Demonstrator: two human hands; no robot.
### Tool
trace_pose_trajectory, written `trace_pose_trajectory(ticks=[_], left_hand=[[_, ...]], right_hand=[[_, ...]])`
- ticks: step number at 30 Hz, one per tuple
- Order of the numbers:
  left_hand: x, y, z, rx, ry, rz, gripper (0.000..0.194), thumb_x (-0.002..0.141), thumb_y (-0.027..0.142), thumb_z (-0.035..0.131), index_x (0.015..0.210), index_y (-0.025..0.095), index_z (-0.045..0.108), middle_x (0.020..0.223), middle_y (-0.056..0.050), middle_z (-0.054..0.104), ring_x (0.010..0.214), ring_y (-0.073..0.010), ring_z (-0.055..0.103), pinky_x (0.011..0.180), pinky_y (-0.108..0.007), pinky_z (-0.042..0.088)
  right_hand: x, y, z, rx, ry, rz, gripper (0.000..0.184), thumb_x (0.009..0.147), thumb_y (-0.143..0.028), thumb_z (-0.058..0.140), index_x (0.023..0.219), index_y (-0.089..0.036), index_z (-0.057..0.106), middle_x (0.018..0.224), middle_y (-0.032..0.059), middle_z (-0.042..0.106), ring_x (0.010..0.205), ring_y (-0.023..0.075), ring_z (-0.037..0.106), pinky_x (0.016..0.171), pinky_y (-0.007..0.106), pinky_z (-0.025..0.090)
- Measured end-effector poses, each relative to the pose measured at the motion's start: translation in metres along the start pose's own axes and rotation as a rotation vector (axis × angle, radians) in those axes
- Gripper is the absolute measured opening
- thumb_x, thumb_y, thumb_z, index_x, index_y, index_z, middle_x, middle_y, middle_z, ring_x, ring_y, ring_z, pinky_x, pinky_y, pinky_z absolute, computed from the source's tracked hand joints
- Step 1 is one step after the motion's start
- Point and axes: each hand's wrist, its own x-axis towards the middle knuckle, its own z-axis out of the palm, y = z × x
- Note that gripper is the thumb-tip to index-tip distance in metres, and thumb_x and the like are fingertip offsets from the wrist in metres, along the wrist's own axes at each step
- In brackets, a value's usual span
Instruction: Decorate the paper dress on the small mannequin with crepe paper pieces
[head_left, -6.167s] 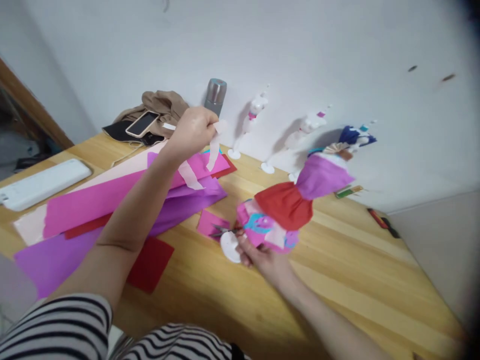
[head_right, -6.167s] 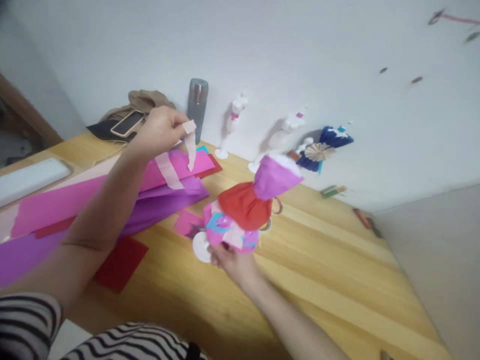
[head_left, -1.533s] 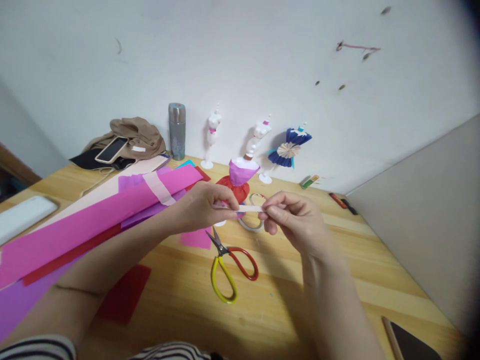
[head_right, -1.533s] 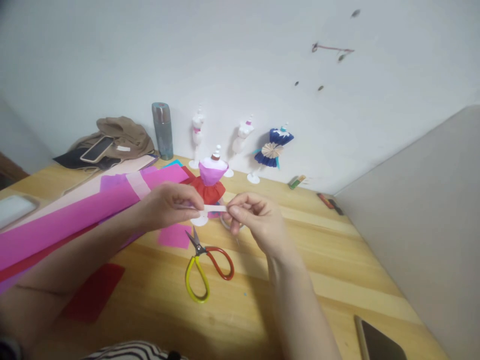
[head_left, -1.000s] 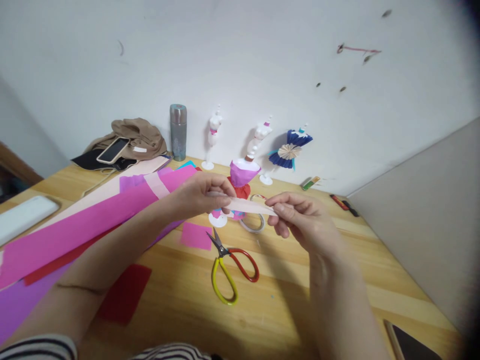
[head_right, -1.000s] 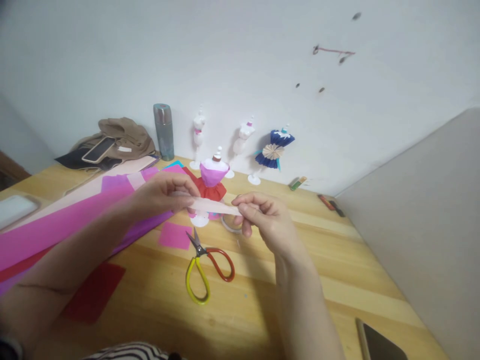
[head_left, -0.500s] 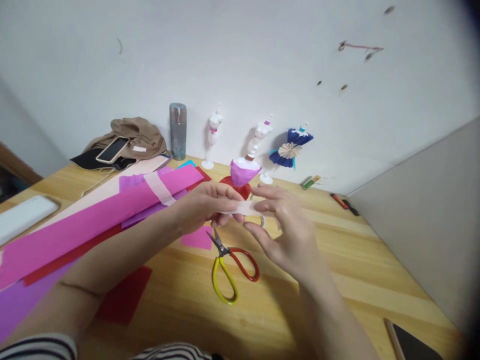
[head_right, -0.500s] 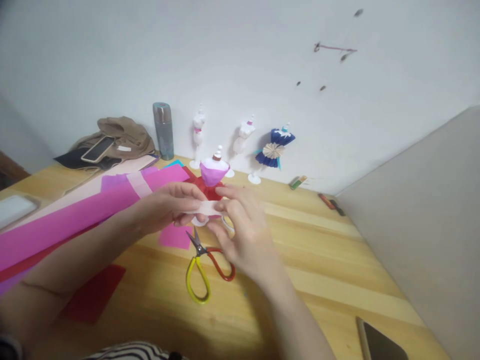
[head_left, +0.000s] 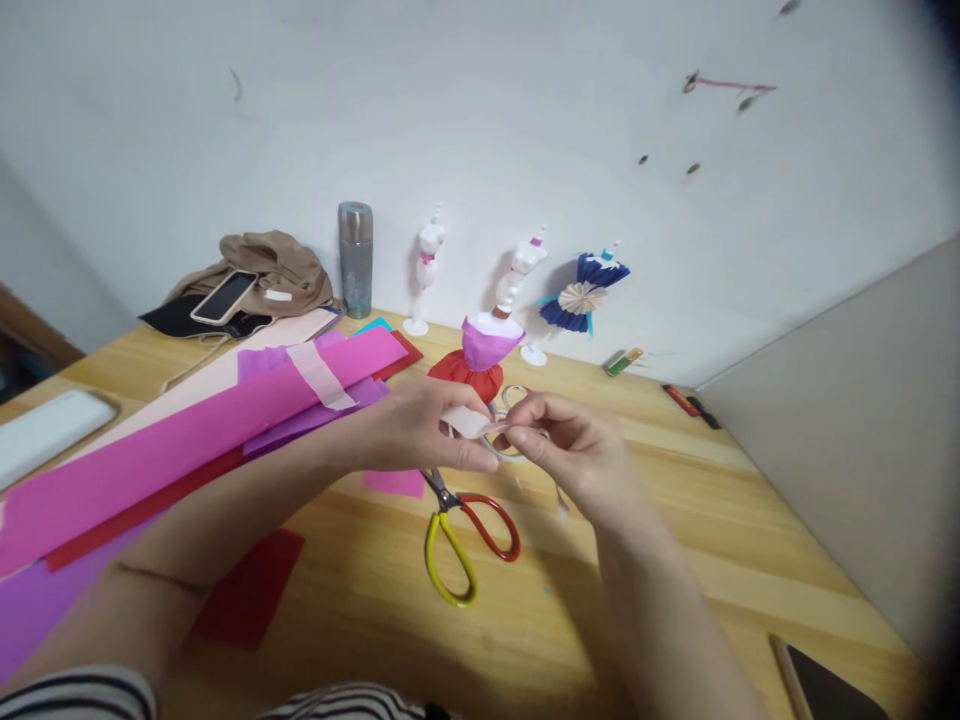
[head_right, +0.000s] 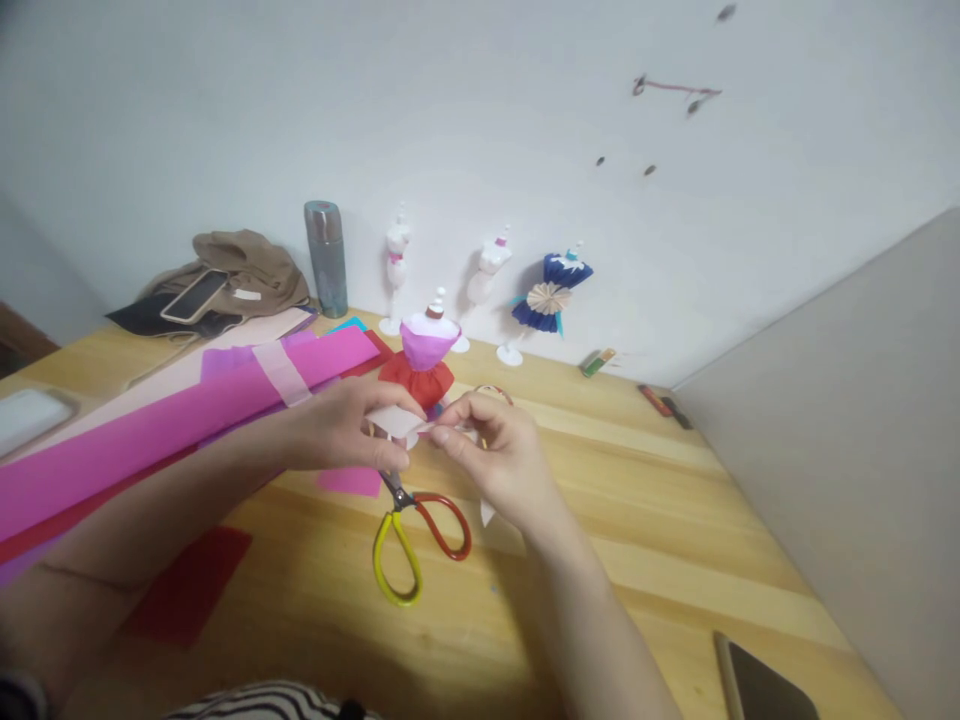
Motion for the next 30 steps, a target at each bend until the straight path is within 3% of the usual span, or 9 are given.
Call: trace_pose_trajectory(ticks=[2, 7, 10, 13, 17, 19, 25, 30], left_hand=[[-0.002, 0.002, 0.003, 0.096, 0.035, 0.052, 0.033, 0.069, 0.039, 0.081, 0.089, 0.015, 0.069, 0.071, 0.002, 0.062, 0.064, -0.0106, 0.055, 0.055, -0.02, 0.037], [-0.001, 0.006, 0.005, 0.182, 0.176, 0.053, 0.026, 0.082, 0.039, 0.067, 0.075, 0.014, 0.066, 0.058, 0.004, 0.051, 0.057, -0.0086, 0.045, 0.052, -0.021, 0.03], [-0.001, 0.008, 0.004, 0.14, 0.217, 0.088, 0.022, 0.081, 0.035, 0.068, 0.09, 0.015, 0.069, 0.071, 0.002, 0.062, 0.061, -0.0095, 0.051, 0.056, -0.021, 0.036], [-0.004, 0.011, 0.004, 0.161, 0.219, 0.161, 0.033, 0.073, 0.028, 0.074, 0.104, 0.018, 0.066, 0.081, 0.001, 0.067, 0.067, -0.0109, 0.056, 0.06, -0.021, 0.04], [-0.006, 0.013, 0.007, 0.099, 0.219, 0.222, 0.012, 0.074, 0.022, 0.072, 0.078, 0.017, 0.062, 0.071, 0.003, 0.063, 0.067, -0.0102, 0.055, 0.061, -0.021, 0.04], [-0.005, 0.013, 0.008, 0.044, 0.247, 0.24, 0.014, 0.075, 0.02, 0.07, 0.069, 0.016, 0.058, 0.066, 0.003, 0.06, 0.063, -0.0085, 0.052, 0.06, -0.02, 0.039], [-0.001, 0.007, 0.004, -0.011, 0.248, 0.209, 0.015, 0.076, 0.02, 0.07, 0.066, 0.016, 0.059, 0.059, 0.005, 0.055, 0.057, -0.0071, 0.046, 0.053, -0.019, 0.033], [0.0, 0.007, 0.003, 0.072, 0.281, 0.217, 0.016, 0.079, 0.018, 0.066, 0.066, 0.016, 0.056, 0.062, 0.004, 0.058, 0.056, -0.0067, 0.047, 0.053, -0.019, 0.033]], right_hand=[[0.0, -0.002, 0.001, 0.072, 0.001, 0.025, 0.034, 0.077, -0.052, 0.079, 0.068, -0.022, 0.067, 0.067, 0.0034, 0.069, 0.065, 0.0174, 0.062, 0.063, 0.031, 0.049], [0.0, -0.004, 0.0, 0.167, 0.007, 0.029, 0.034, 0.074, -0.054, 0.082, 0.069, -0.022, 0.071, 0.066, 0.0028, 0.07, 0.064, 0.0175, 0.064, 0.064, 0.031, 0.053], [-0.001, -0.004, 0.0, 0.163, 0.036, -0.001, 0.031, 0.074, -0.052, 0.082, 0.072, -0.023, 0.072, 0.069, 0.0029, 0.07, 0.065, 0.0176, 0.065, 0.064, 0.031, 0.054], [-0.003, -0.006, 0.0, 0.089, 0.075, -0.058, 0.028, 0.076, -0.05, 0.081, 0.071, -0.023, 0.073, 0.071, 0.0037, 0.07, 0.067, 0.0183, 0.064, 0.064, 0.032, 0.053], [-0.006, -0.01, 0.0, 0.006, 0.079, -0.11, 0.026, 0.08, -0.049, 0.079, 0.071, -0.025, 0.074, 0.073, 0.0049, 0.07, 0.072, 0.0203, 0.063, 0.065, 0.033, 0.05], [-0.006, -0.01, 0.0, 0.005, 0.074, -0.117, 0.025, 0.08, -0.049, 0.079, 0.073, -0.025, 0.075, 0.074, 0.005, 0.07, 0.073, 0.0204, 0.063, 0.065, 0.033, 0.05], [-0.005, -0.009, -0.003, 0.021, 0.069, -0.112, 0.023, 0.08, -0.046, 0.08, 0.074, -0.024, 0.074, 0.075, 0.0044, 0.07, 0.071, 0.0188, 0.062, 0.063, 0.032, 0.048], [-0.004, -0.011, -0.009, -0.004, 0.045, -0.128, 0.025, 0.08, -0.043, 0.08, 0.07, -0.023, 0.071, 0.07, 0.0026, 0.068, 0.064, 0.016, 0.059, 0.059, 0.03, 0.045]])
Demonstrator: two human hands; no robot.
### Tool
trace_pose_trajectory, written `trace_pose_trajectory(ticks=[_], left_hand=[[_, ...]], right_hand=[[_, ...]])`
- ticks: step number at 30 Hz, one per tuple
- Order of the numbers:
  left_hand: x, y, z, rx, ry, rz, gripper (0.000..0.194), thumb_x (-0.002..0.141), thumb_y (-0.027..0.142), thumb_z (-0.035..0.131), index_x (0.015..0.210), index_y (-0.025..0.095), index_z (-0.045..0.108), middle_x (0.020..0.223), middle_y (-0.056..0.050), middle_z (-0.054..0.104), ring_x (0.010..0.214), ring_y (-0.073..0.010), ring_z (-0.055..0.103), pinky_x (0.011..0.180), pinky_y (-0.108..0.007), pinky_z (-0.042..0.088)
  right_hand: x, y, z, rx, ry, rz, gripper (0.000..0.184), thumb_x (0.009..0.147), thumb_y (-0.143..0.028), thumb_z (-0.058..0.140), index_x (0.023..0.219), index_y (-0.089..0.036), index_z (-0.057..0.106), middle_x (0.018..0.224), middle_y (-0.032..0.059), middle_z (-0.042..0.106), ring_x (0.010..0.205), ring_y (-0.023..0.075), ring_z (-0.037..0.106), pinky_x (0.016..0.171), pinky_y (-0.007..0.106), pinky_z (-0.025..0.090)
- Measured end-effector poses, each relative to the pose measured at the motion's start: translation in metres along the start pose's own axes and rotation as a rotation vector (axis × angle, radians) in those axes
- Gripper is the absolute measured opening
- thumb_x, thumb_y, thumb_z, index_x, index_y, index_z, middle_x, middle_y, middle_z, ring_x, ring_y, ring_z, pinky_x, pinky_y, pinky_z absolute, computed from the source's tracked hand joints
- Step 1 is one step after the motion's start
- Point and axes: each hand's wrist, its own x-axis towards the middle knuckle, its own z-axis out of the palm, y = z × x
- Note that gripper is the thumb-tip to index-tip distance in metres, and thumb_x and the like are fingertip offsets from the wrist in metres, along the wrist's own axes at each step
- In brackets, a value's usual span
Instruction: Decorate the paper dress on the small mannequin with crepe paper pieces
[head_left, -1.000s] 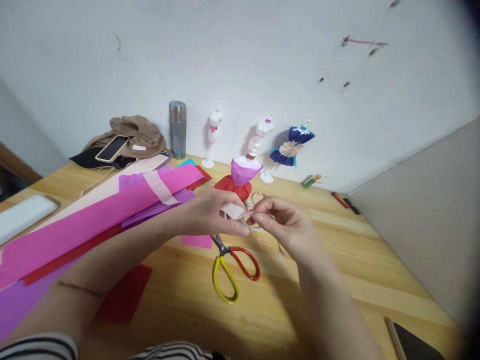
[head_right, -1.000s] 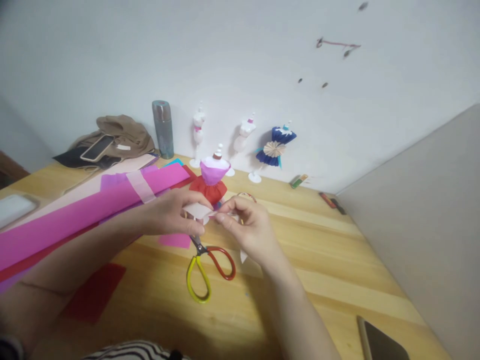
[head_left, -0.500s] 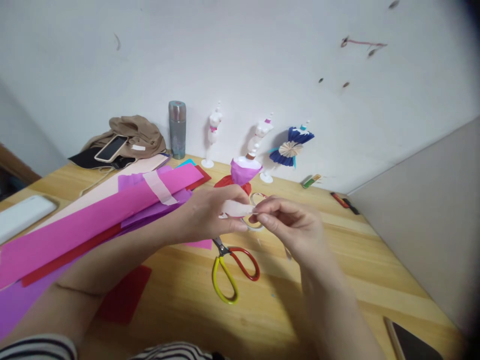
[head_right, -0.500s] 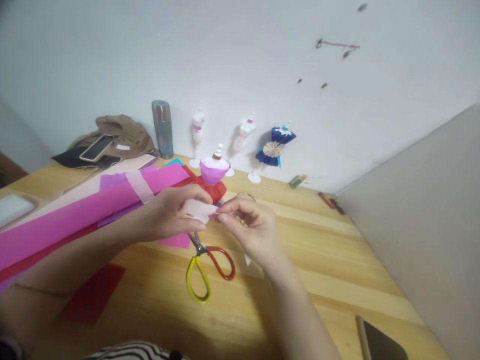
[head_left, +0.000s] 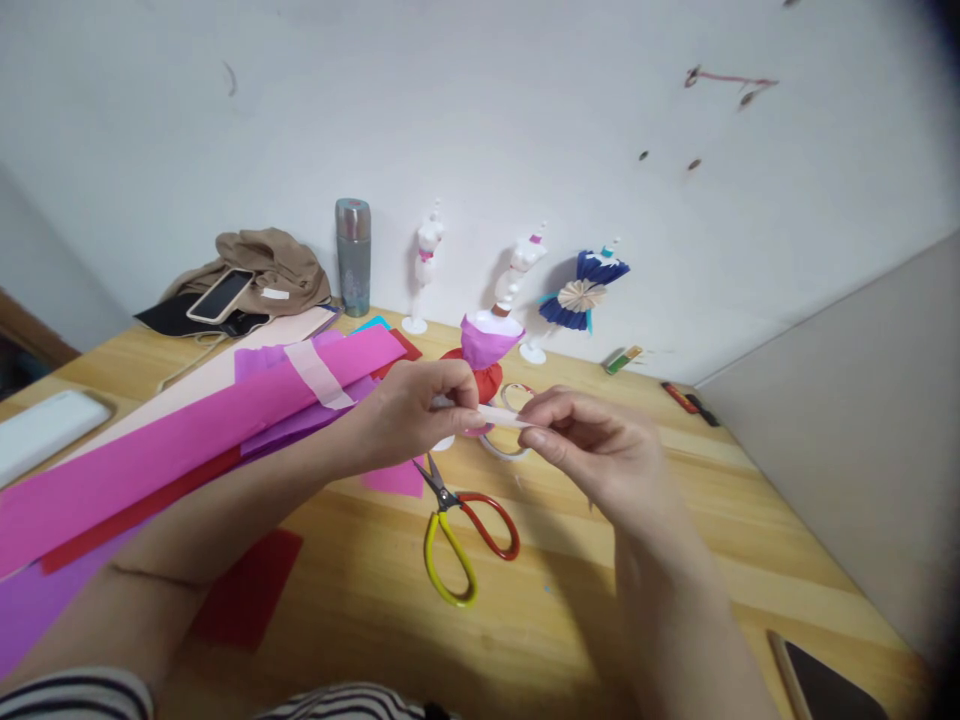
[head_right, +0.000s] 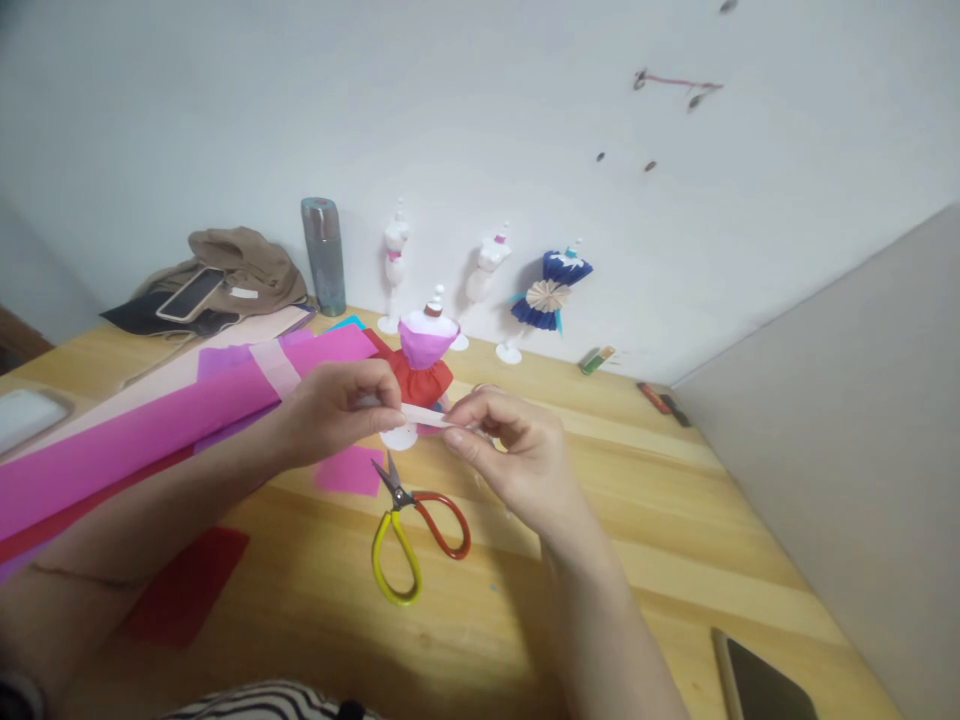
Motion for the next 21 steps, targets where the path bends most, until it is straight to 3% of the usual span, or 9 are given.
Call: trace_pose_trajectory(ticks=[4, 7, 10, 14, 21], left_hand=[[-0.002, 0.001, 0.001, 0.168, 0.035, 0.072, 0.015, 0.083, 0.015, 0.062, 0.069, 0.016, 0.055, 0.06, 0.005, 0.058, 0.055, -0.0067, 0.047, 0.053, -0.019, 0.033], [-0.004, -0.002, 0.002, 0.299, 0.066, 0.137, 0.003, 0.085, 0.015, 0.061, 0.085, 0.016, 0.063, 0.068, 0.003, 0.065, 0.059, -0.0085, 0.054, 0.057, -0.02, 0.037], [-0.005, -0.004, 0.004, 0.392, 0.048, 0.193, 0.01, 0.09, 0.017, 0.059, 0.094, 0.017, 0.068, 0.077, -0.001, 0.071, 0.068, -0.0117, 0.062, 0.064, -0.023, 0.041], [-0.005, -0.004, 0.004, 0.466, 0.012, 0.213, 0.014, 0.093, 0.017, 0.056, 0.088, 0.014, 0.069, 0.077, -0.002, 0.07, 0.071, -0.0134, 0.062, 0.065, -0.024, 0.041], [-0.003, 0.002, 0.001, 0.37, -0.029, 0.093, 0.018, 0.091, 0.014, 0.056, 0.073, 0.014, 0.06, 0.065, 0.003, 0.058, 0.061, -0.0091, 0.051, 0.059, -0.022, 0.035]], right_hand=[[0.001, -0.001, -0.004, -0.04, -0.013, -0.053, 0.025, 0.08, -0.044, 0.08, 0.068, -0.023, 0.073, 0.072, 0.0044, 0.07, 0.069, 0.0183, 0.063, 0.062, 0.031, 0.048], [0.002, 0.0, -0.005, -0.029, -0.015, -0.093, 0.022, 0.08, -0.043, 0.08, 0.07, -0.024, 0.076, 0.073, 0.0047, 0.072, 0.072, 0.0189, 0.065, 0.065, 0.032, 0.051], [0.002, 0.001, -0.006, -0.002, -0.01, -0.089, 0.017, 0.08, -0.039, 0.081, 0.072, -0.025, 0.077, 0.073, 0.0041, 0.072, 0.072, 0.0182, 0.065, 0.066, 0.031, 0.052], [0.002, 0.004, -0.005, 0.035, 0.041, -0.052, 0.012, 0.077, -0.035, 0.083, 0.072, -0.026, 0.078, 0.073, 0.0037, 0.072, 0.073, 0.0183, 0.066, 0.066, 0.031, 0.053], [0.003, 0.012, -0.004, 0.107, 0.127, 0.016, 0.01, 0.07, -0.031, 0.087, 0.071, -0.026, 0.078, 0.075, 0.0026, 0.072, 0.068, 0.0166, 0.064, 0.057, 0.029, 0.05]])
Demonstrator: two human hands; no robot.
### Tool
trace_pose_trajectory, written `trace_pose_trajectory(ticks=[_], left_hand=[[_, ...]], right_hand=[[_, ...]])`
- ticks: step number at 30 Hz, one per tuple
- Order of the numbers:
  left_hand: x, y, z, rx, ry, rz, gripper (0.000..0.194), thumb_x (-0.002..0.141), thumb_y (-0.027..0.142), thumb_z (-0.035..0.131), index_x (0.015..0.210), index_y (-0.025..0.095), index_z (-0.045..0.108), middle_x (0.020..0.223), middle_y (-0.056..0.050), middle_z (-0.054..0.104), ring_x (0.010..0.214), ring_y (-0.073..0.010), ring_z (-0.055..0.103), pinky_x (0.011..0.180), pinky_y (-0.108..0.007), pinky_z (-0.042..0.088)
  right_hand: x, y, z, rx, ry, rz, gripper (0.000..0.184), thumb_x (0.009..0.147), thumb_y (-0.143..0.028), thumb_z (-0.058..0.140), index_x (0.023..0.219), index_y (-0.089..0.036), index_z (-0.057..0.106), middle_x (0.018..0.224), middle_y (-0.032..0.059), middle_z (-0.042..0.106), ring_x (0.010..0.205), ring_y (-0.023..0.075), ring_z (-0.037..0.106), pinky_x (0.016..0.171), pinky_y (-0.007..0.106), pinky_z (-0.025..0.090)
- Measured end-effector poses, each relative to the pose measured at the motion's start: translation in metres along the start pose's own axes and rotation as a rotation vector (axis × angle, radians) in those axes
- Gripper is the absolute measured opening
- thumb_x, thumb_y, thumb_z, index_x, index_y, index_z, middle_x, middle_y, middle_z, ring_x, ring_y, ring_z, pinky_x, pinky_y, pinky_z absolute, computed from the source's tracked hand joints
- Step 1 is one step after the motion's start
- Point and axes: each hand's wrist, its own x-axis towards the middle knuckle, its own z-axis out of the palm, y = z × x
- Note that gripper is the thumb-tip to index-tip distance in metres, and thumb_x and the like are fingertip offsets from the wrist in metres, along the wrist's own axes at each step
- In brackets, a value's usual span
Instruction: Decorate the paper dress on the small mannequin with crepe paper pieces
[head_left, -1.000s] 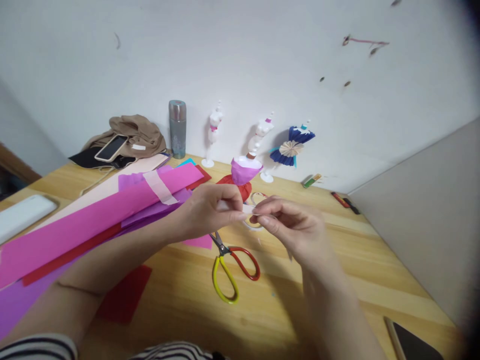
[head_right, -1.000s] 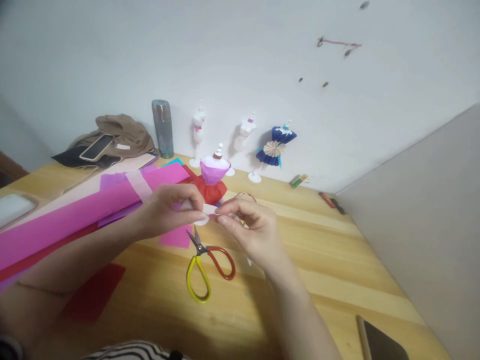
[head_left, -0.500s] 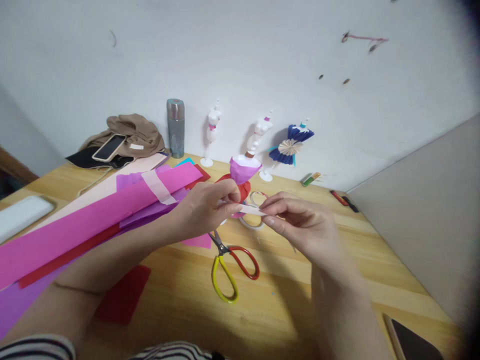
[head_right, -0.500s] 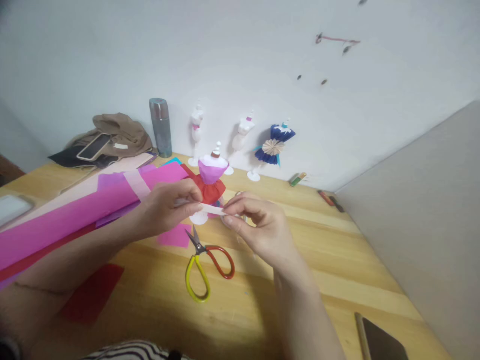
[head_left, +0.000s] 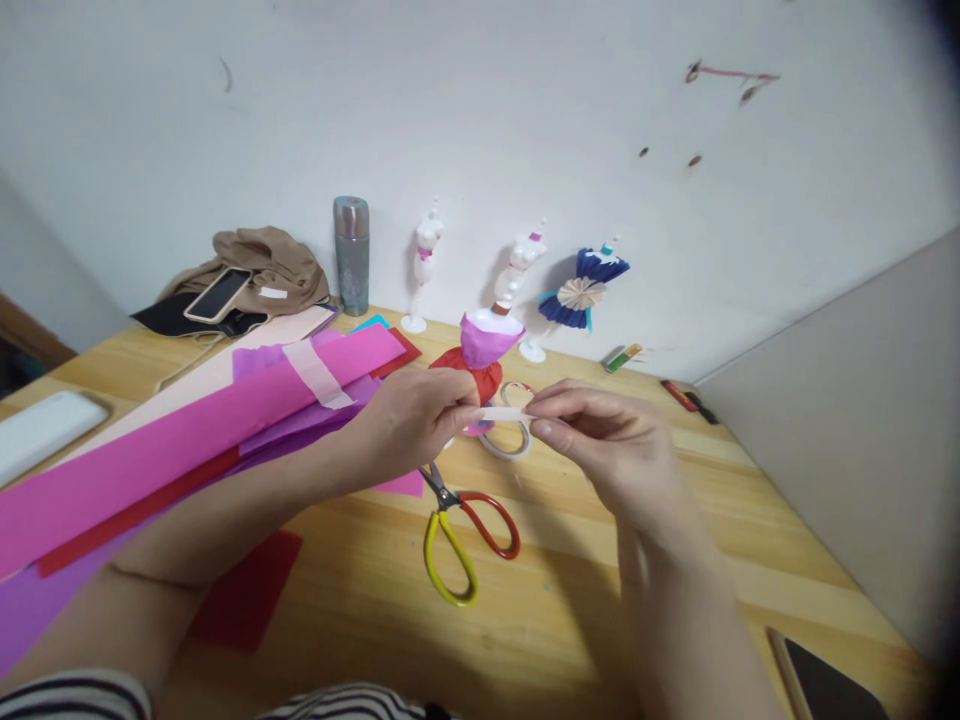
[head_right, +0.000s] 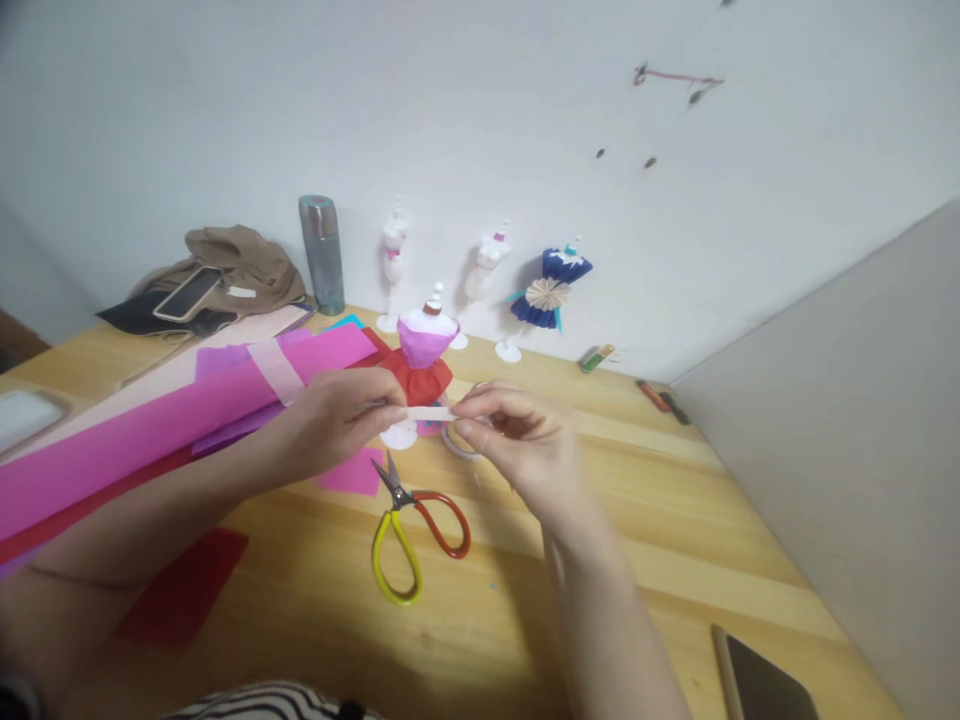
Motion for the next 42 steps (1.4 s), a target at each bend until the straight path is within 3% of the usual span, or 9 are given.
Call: trace_pose_trajectory(ticks=[6, 9, 12, 17, 24, 27, 31, 35, 42], left_hand=[[0.004, -0.009, 0.004, -0.13, -0.007, -0.069, 0.014, 0.087, 0.016, 0.055, 0.073, 0.015, 0.058, 0.062, 0.004, 0.054, 0.058, -0.0083, 0.048, 0.056, -0.021, 0.033], [0.007, -0.016, 0.006, -0.316, -0.052, -0.124, 0.007, 0.085, 0.019, 0.055, 0.084, 0.015, 0.061, 0.059, 0.005, 0.053, 0.055, -0.0089, 0.049, 0.053, -0.02, 0.034], [0.01, -0.023, 0.006, -0.518, -0.111, -0.177, 0.014, 0.085, 0.017, 0.053, 0.096, 0.014, 0.062, 0.057, 0.005, 0.055, 0.051, -0.0089, 0.05, 0.052, -0.02, 0.037], [0.013, -0.033, 0.004, -0.68, -0.157, -0.126, 0.01, 0.083, 0.015, 0.056, 0.086, 0.013, 0.065, 0.064, 0.0, 0.062, 0.057, -0.0088, 0.055, 0.056, -0.021, 0.044], [0.011, -0.022, -0.003, -0.63, -0.175, -0.189, 0.008, 0.078, 0.013, 0.06, 0.079, 0.013, 0.068, 0.064, 0.0, 0.061, 0.057, -0.009, 0.053, 0.056, -0.021, 0.041], [0.009, -0.014, -0.008, -0.511, -0.156, -0.129, 0.01, 0.075, 0.012, 0.064, 0.084, 0.014, 0.068, 0.063, 0.003, 0.057, 0.054, -0.0069, 0.047, 0.053, -0.02, 0.036], [0.006, -0.012, -0.008, -0.322, -0.018, -0.004, 0.012, 0.075, 0.008, 0.062, 0.083, 0.015, 0.068, 0.065, 0.004, 0.058, 0.056, -0.0066, 0.047, 0.054, -0.019, 0.036], [0.004, -0.014, -0.004, -0.166, 0.145, 0.018, 0.012, 0.08, 0.009, 0.056, 0.078, 0.015, 0.067, 0.066, 0.002, 0.06, 0.058, -0.0075, 0.047, 0.055, -0.02, 0.035], [0.003, -0.012, -0.009, -0.1, 0.117, 0.0, 0.014, 0.079, 0.008, 0.054, 0.072, 0.015, 0.063, 0.066, 0.002, 0.06, 0.061, -0.0085, 0.05, 0.057, -0.021, 0.037]], right_hand=[[0.004, 0.018, 0.003, 0.129, 0.065, 0.137, 0.021, 0.066, -0.023, 0.086, 0.086, -0.025, 0.08, 0.07, -0.0003, 0.07, 0.06, 0.0131, 0.06, 0.055, 0.027, 0.048], [0.008, 0.02, 0.004, 0.223, 0.063, 0.184, 0.017, 0.064, -0.021, 0.085, 0.078, -0.023, 0.076, 0.061, -0.0017, 0.065, 0.055, 0.0118, 0.057, 0.051, 0.025, 0.045], [0.011, 0.016, 0.005, 0.312, 0.032, 0.208, 0.013, 0.066, -0.02, 0.082, 0.071, -0.022, 0.071, 0.06, -0.0021, 0.063, 0.052, 0.0114, 0.057, 0.049, 0.025, 0.043], [0.012, 0.01, 0.003, 0.388, -0.046, 0.215, 0.012, 0.066, -0.017, 0.078, 0.064, -0.022, 0.067, 0.062, -0.002, 0.064, 0.05, 0.0103, 0.056, 0.049, 0.024, 0.04], [0.011, 0.013, -0.005, 0.236, -0.106, 0.234, 0.01, 0.072, -0.03, 0.08, 0.069, -0.022, 0.074, 0.06, 0.001, 0.067, 0.055, 0.0149, 0.061, 0.054, 0.028, 0.047], [0.01, 0.014, -0.01, 0.171, -0.113, 0.239, 0.017, 0.071, -0.035, 0.084, 0.076, -0.021, 0.075, 0.06, 0.0013, 0.069, 0.055, 0.0157, 0.063, 0.055, 0.028, 0.05], [0.011, 0.013, -0.013, 0.124, -0.127, 0.229, 0.024, 0.072, -0.041, 0.085, 0.08, -0.022, 0.073, 0.055, 0.0, 0.068, 0.05, 0.0156, 0.063, 0.052, 0.028, 0.052], [0.012, 0.011, -0.015, 0.091, -0.097, 0.202, 0.027, 0.07, -0.044, 0.087, 0.08, -0.022, 0.073, 0.055, -0.0008, 0.067, 0.045, 0.014, 0.06, 0.047, 0.027, 0.049], [0.011, 0.013, -0.025, 0.103, -0.135, 0.13, 0.027, 0.074, -0.048, 0.084, 0.079, -0.022, 0.076, 0.057, -0.0017, 0.063, 0.04, 0.0094, 0.051, 0.041, 0.025, 0.042]])
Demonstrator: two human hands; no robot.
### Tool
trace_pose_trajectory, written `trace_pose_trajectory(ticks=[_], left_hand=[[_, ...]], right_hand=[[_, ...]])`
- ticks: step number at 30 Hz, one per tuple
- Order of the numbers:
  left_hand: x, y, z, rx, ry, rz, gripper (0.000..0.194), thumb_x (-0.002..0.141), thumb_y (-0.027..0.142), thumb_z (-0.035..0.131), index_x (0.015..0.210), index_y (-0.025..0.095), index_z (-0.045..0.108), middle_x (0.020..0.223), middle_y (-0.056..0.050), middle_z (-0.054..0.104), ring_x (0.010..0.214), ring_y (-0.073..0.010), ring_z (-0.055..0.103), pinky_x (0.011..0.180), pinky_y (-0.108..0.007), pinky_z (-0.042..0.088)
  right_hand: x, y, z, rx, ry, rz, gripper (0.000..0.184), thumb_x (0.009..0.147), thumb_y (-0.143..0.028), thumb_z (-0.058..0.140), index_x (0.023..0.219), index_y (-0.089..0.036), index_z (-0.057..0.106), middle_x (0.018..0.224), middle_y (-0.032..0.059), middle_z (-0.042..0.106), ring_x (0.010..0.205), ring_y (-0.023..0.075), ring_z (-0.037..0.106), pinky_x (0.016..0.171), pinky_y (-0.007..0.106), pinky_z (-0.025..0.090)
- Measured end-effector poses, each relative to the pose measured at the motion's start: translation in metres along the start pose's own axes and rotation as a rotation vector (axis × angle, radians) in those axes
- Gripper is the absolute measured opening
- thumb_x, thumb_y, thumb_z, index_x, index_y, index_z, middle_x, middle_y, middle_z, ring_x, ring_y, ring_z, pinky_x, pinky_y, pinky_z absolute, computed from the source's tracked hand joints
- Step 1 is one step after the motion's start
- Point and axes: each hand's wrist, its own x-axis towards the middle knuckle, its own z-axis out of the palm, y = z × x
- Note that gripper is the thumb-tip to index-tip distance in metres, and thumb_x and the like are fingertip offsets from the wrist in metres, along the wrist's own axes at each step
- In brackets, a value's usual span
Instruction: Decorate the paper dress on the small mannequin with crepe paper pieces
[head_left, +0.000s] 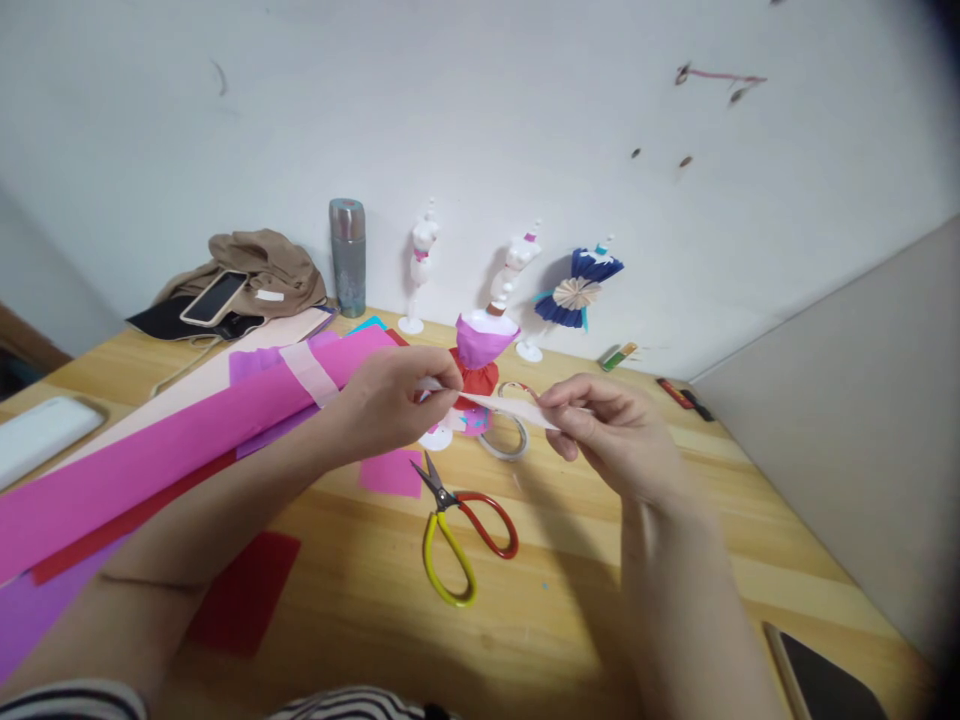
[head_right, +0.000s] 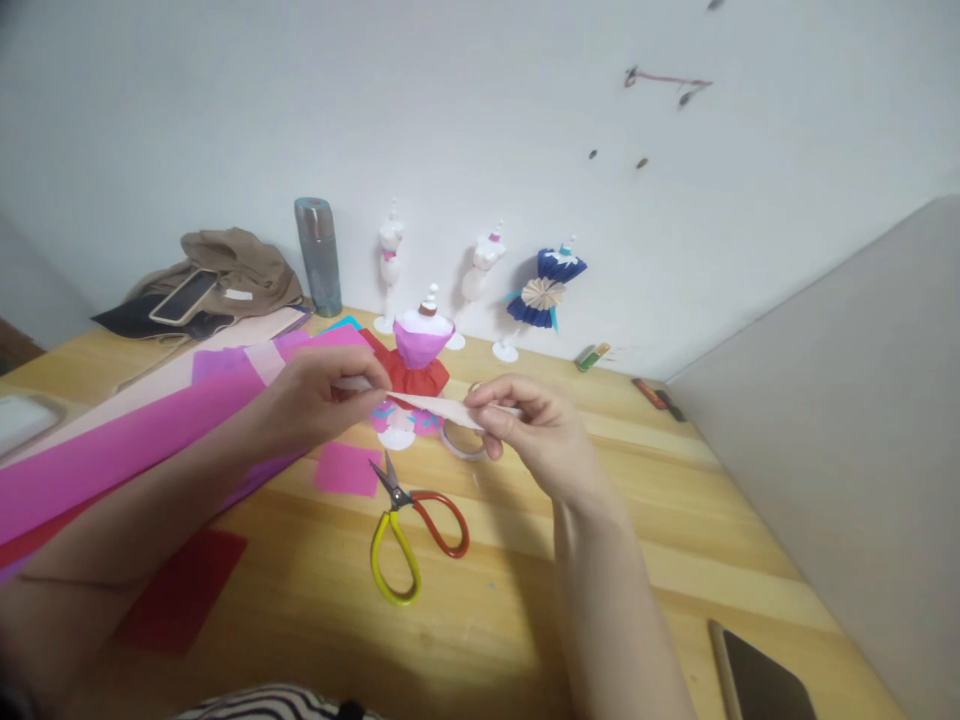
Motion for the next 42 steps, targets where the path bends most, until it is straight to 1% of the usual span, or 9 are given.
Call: trace_pose_trajectory(ticks=[6, 10, 15, 20, 27, 31, 35, 39, 42], left_hand=[[0.002, -0.004, -0.006, 0.069, -0.004, 0.067, 0.014, 0.08, 0.008, 0.06, 0.069, 0.016, 0.063, 0.076, -0.002, 0.066, 0.075, -0.0126, 0.057, 0.069, -0.025, 0.043], [0.001, -0.002, -0.012, 0.083, -0.073, 0.075, 0.014, 0.081, 0.009, 0.063, 0.069, 0.016, 0.065, 0.07, -0.001, 0.066, 0.07, -0.0122, 0.056, 0.067, -0.025, 0.042], [0.001, -0.003, -0.014, 0.087, -0.185, 0.057, 0.013, 0.082, 0.01, 0.063, 0.072, 0.016, 0.069, 0.072, -0.002, 0.069, 0.067, -0.0116, 0.058, 0.061, -0.022, 0.042], [0.002, -0.004, -0.015, 0.127, -0.293, 0.032, 0.02, 0.083, 0.009, 0.059, 0.089, 0.016, 0.077, 0.081, -0.004, 0.073, 0.071, -0.0128, 0.061, 0.065, -0.022, 0.044], [0.003, -0.008, -0.017, -0.046, -0.364, -0.066, 0.015, 0.081, 0.015, 0.064, 0.085, 0.016, 0.078, 0.076, -0.004, 0.074, 0.068, -0.0127, 0.063, 0.061, -0.021, 0.045], [0.007, -0.014, -0.021, -0.199, -0.431, -0.107, 0.014, 0.08, 0.017, 0.067, 0.086, 0.016, 0.079, 0.077, -0.004, 0.075, 0.07, -0.0128, 0.065, 0.062, -0.02, 0.046], [0.011, -0.018, -0.025, -0.252, -0.477, -0.135, 0.016, 0.079, 0.017, 0.067, 0.09, 0.016, 0.08, 0.081, -0.005, 0.077, 0.073, -0.0125, 0.066, 0.065, -0.02, 0.047], [0.012, -0.017, -0.027, -0.236, -0.492, -0.172, 0.017, 0.079, 0.017, 0.068, 0.09, 0.018, 0.081, 0.078, -0.003, 0.076, 0.067, -0.0104, 0.063, 0.059, -0.017, 0.043], [0.012, -0.018, -0.026, -0.242, -0.505, -0.177, 0.017, 0.078, 0.018, 0.068, 0.09, 0.018, 0.081, 0.077, -0.003, 0.076, 0.065, -0.0102, 0.062, 0.058, -0.017, 0.042]], right_hand=[[-0.003, -0.008, -0.002, -0.095, -0.001, 0.005, 0.027, 0.063, -0.042, 0.092, 0.081, -0.025, 0.081, 0.078, 0.0029, 0.072, 0.05, 0.0108, 0.056, 0.046, 0.027, 0.05], [-0.004, -0.011, 0.001, -0.163, 0.06, -0.006, 0.025, 0.063, -0.041, 0.091, 0.08, -0.026, 0.081, 0.08, 0.0031, 0.073, 0.055, 0.0118, 0.058, 0.05, 0.026, 0.051], [-0.004, -0.01, 0.002, -0.306, 0.116, -0.02, 0.021, 0.068, -0.039, 0.086, 0.082, -0.024, 0.079, 0.074, 0.0028, 0.073, 0.059, 0.0143, 0.057, 0.051, 0.028, 0.046], [-0.004, -0.008, 0.002, -0.471, 0.126, -0.116, 0.01, 0.077, -0.035, 0.078, 0.079, -0.025, 0.077, 0.069, 0.0018, 0.07, 0.06, 0.0163, 0.057, 0.054, 0.03, 0.042], [-0.002, -0.011, 0.004, -0.525, 0.074, -0.261, 0.013, 0.082, -0.033, 0.075, 0.072, -0.024, 0.073, 0.087, 0.0069, 0.072, 0.082, 0.0227, 0.064, 0.069, 0.036, 0.049], [-0.001, -0.011, 0.0, -0.389, 0.019, -0.148, 0.015, 0.079, -0.039, 0.079, 0.075, -0.025, 0.075, 0.07, 0.0025, 0.069, 0.067, 0.0183, 0.061, 0.065, 0.033, 0.049], [-0.001, -0.01, -0.002, -0.25, -0.011, -0.001, 0.025, 0.071, -0.048, 0.085, 0.08, -0.026, 0.079, 0.076, 0.0032, 0.073, 0.067, 0.0173, 0.062, 0.06, 0.03, 0.05], [0.0, -0.01, -0.002, -0.267, -0.073, 0.037, 0.027, 0.071, -0.049, 0.084, 0.081, -0.023, 0.08, 0.079, 0.0044, 0.074, 0.069, 0.0174, 0.062, 0.061, 0.03, 0.051], [0.0, -0.01, -0.002, -0.334, -0.122, 0.048, 0.026, 0.075, -0.047, 0.081, 0.078, -0.021, 0.078, 0.07, 0.0032, 0.07, 0.064, 0.0161, 0.058, 0.059, 0.029, 0.047]])
